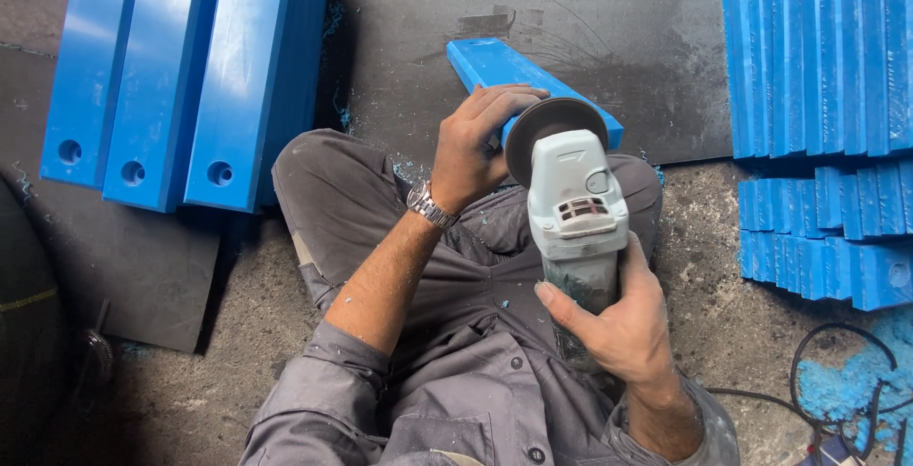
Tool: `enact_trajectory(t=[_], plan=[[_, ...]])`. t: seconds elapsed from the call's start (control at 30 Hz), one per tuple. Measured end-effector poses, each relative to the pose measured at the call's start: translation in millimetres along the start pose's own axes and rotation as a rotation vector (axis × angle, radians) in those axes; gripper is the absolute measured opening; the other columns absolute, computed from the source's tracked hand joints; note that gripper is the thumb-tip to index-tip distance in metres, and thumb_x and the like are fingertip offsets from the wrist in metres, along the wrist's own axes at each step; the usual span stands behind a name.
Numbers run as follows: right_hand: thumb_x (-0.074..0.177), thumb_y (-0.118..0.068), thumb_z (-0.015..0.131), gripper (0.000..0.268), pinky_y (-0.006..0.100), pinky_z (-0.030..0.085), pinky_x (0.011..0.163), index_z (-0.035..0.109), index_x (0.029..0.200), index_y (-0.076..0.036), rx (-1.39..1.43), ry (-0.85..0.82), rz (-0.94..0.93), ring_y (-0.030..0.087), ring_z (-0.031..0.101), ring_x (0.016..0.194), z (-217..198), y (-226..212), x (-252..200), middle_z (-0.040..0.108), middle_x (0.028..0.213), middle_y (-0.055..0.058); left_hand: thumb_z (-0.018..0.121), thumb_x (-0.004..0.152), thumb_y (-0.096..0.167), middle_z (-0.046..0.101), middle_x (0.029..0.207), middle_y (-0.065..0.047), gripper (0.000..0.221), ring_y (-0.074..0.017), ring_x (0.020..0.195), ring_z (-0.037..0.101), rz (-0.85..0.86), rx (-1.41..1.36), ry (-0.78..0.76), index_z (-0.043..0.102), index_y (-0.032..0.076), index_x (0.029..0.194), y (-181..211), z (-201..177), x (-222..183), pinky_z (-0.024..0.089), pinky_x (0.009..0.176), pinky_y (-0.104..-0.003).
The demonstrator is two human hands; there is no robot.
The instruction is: Grinding and deburring blue plastic industrial parts using a handheld angle grinder and manual tools.
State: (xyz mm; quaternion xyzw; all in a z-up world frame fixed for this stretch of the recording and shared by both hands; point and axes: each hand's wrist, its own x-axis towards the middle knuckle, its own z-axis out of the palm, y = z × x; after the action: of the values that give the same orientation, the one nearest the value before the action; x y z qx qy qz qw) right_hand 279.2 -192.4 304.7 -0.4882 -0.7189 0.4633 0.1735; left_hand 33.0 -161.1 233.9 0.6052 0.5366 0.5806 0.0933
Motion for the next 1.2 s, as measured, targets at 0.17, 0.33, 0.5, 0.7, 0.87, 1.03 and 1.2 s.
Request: enact_trajectory(t=[0.17,0.33,0.5,0.7,0.87,1.03,1.2], plan=[[0.072,-0.031,0.086,0.084,0.037,0.054,0.098,0.049,0.141,0.002,-0.003,0.081,0.002,0.023,0.067,0.114,-14.6,14.7,-5.7,0.067,0.125,0.015,0.081,0.084,0.011,0.073,0.128,0.0,0.036,-0.0223,0.123,0.07,-0.018,0.036,0.006,0.068,0.015,0.118,-1.6,2.5,-2.1,0.058,0.104,-0.038],[0.075,-0.029,0.085,0.081,0.038,0.055,0.098,0.05,0.141,0.002,0.079,0.147,-0.02,0.023,0.067,0.113,-13.7,19.4,-5.8,0.067,0.125,0.015,0.084,0.081,0.015,0.073,0.127,-0.001,0.039,-0.0227,0.121,0.069,-0.023,0.038,-0.012,0.069,0.014,0.117,-1.9,2.8,-2.5,0.058,0.102,-0.037],[0.066,-0.027,0.089,0.082,0.037,0.055,0.093,0.054,0.135,0.001,-0.012,-0.006,0.017,0.023,0.069,0.107,-4.6,4.1,-1.6,0.071,0.116,0.014,0.085,0.085,0.017,0.072,0.126,-0.004,0.036,-0.0241,0.122,0.069,-0.024,-0.01,-0.007,0.068,0.012,0.116,2.4,-0.8,2.6,0.057,0.102,-0.037],[0.073,-0.025,0.085,0.078,0.037,0.054,0.096,0.052,0.137,0.005,0.086,0.084,0.0,0.024,0.069,0.111,-31.9,31.9,-8.3,0.069,0.121,0.015,0.077,0.083,0.005,0.073,0.129,-0.001,0.037,-0.0237,0.126,0.07,-0.016,0.052,-0.023,0.068,0.014,0.117,-0.2,-0.6,1.2,0.058,0.105,-0.038],[0.082,-0.024,0.08,0.067,0.036,0.06,0.085,0.05,0.134,0.006,0.301,0.193,0.014,0.023,0.073,0.092,-44.9,39.7,-13.8,0.071,0.104,0.014,0.081,0.084,0.01,0.072,0.128,0.001,0.036,-0.0232,0.122,0.069,-0.016,0.034,-0.032,0.067,0.015,0.117,0.4,1.8,-0.9,0.058,0.101,-0.038],[0.084,-0.022,0.079,0.063,0.034,0.059,0.086,0.052,0.133,0.007,0.345,0.155,-0.036,0.022,0.072,0.093,-36.6,34.9,-29.6,0.071,0.103,0.014,0.077,0.086,0.007,0.073,0.132,0.002,0.036,-0.0217,0.127,0.07,-0.063,0.053,-0.057,0.067,0.017,0.12,-1.2,3.2,-12.3,0.057,0.108,-0.043],[0.071,-0.023,0.085,0.071,0.036,0.059,0.088,0.055,0.13,0.003,0.137,-0.079,0.11,0.021,0.077,0.093,-20.7,20.9,-40.2,0.079,0.098,0.014,0.084,0.086,0.023,0.07,0.135,0.0,0.043,-0.0236,0.133,0.066,-0.099,0.022,-0.082,0.067,0.019,0.126,-3.2,6.2,-19.6,0.045,0.12,-0.059]])
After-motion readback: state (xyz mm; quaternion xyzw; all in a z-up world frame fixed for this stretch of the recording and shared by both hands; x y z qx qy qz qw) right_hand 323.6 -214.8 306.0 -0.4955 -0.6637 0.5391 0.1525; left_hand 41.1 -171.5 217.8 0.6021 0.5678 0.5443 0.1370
